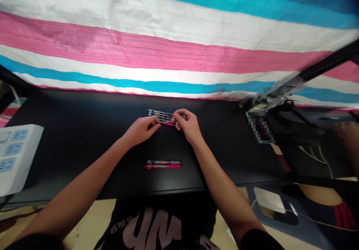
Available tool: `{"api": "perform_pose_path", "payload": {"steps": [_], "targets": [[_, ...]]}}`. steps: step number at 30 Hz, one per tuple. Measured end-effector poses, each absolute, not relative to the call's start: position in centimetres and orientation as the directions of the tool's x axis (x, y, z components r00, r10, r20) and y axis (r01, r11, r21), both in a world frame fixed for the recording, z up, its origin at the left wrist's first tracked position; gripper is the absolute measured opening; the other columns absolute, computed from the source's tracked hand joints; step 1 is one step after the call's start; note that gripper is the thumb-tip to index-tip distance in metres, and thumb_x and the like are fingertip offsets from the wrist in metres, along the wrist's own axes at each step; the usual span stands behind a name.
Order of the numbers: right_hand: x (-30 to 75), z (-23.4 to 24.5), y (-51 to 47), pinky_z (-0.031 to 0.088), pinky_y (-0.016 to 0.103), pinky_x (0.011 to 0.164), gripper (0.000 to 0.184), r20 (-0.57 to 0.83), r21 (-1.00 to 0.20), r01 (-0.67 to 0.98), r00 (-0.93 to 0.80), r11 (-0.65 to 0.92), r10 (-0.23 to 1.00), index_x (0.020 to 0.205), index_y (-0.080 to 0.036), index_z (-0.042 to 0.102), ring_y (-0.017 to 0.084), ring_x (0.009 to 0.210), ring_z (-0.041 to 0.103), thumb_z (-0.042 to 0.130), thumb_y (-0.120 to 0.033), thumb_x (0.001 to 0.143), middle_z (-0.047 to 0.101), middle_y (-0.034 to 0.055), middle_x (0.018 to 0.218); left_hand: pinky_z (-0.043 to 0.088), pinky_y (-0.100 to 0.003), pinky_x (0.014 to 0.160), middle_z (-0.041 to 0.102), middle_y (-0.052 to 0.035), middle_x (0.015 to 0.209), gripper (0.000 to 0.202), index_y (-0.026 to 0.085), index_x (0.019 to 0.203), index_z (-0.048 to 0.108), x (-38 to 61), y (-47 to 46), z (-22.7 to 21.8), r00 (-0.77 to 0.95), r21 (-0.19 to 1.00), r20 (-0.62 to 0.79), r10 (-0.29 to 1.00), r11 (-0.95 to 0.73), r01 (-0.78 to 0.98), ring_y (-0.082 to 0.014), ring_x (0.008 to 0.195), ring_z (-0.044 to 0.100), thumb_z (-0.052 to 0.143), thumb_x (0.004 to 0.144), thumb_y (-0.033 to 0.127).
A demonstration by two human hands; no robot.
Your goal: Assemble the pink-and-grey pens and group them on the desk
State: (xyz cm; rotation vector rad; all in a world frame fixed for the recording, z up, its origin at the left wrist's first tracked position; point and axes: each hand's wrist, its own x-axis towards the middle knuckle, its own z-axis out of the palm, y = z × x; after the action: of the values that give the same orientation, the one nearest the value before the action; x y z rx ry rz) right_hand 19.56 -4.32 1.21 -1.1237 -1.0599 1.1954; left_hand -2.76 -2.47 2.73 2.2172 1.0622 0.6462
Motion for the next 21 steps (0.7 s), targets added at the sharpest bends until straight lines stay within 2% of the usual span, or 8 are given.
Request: {"api": "perform_pose_path", "payload": {"steps": [9, 14, 21], "targets": [[19.60, 1.26, -4.44, 0.037, 0.023, 0.043, 0.030, 0.044, -0.994, -0.098, 0.073, 0.051, 0.996, 0.083, -0.019, 0.069, 0.006, 0.043, 0.045, 0.078, -0.048, 0.084, 0.069, 0.0000, 0.070, 0.042, -0.027, 0.067, 0.070, -0.0025, 0.080, 0.025, 0.018, 0.094, 0.069, -2.69, -2.62, 2.90, 0.575, 0.679, 0.164, 0.801, -0.515, 0.523, -0.0151, 0.066, 0.059, 0.054, 0.098, 0.038], [19.57, 1.31, -4.43, 0.038, 0.024, 0.044, 0.031, 0.037, -0.992, -0.115, 0.079, 0.046, 0.996, 0.084, -0.019, 0.071, 0.005, 0.042, 0.038, 0.077, -0.050, 0.084, 0.069, 0.0001, 0.071, 0.042, -0.026, 0.067, 0.071, -0.0025, 0.079, 0.027, 0.018, 0.094, 0.070, -2.65, -2.68, 2.99, 0.570, 0.678, 0.155, 0.807, -0.507, 0.533, -0.0153, 0.066, 0.060, 0.053, 0.098, 0.039], [19.39, 1.75, -4.59, 0.035, 0.023, 0.043, 0.033, 0.024, -0.976, -0.216, 0.030, 0.030, 0.999, 0.072, -0.020, 0.064, 0.005, 0.043, 0.033, 0.077, -0.047, 0.084, 0.061, -0.0024, 0.062, 0.042, -0.027, 0.066, 0.071, -0.0023, 0.079, 0.027, 0.018, 0.094, 0.071, -2.68, -2.64, 2.82, 0.574, 0.677, 0.148, 0.806, -0.506, 0.535, -0.0155, 0.066, 0.060, 0.054, 0.099, 0.039]]}}
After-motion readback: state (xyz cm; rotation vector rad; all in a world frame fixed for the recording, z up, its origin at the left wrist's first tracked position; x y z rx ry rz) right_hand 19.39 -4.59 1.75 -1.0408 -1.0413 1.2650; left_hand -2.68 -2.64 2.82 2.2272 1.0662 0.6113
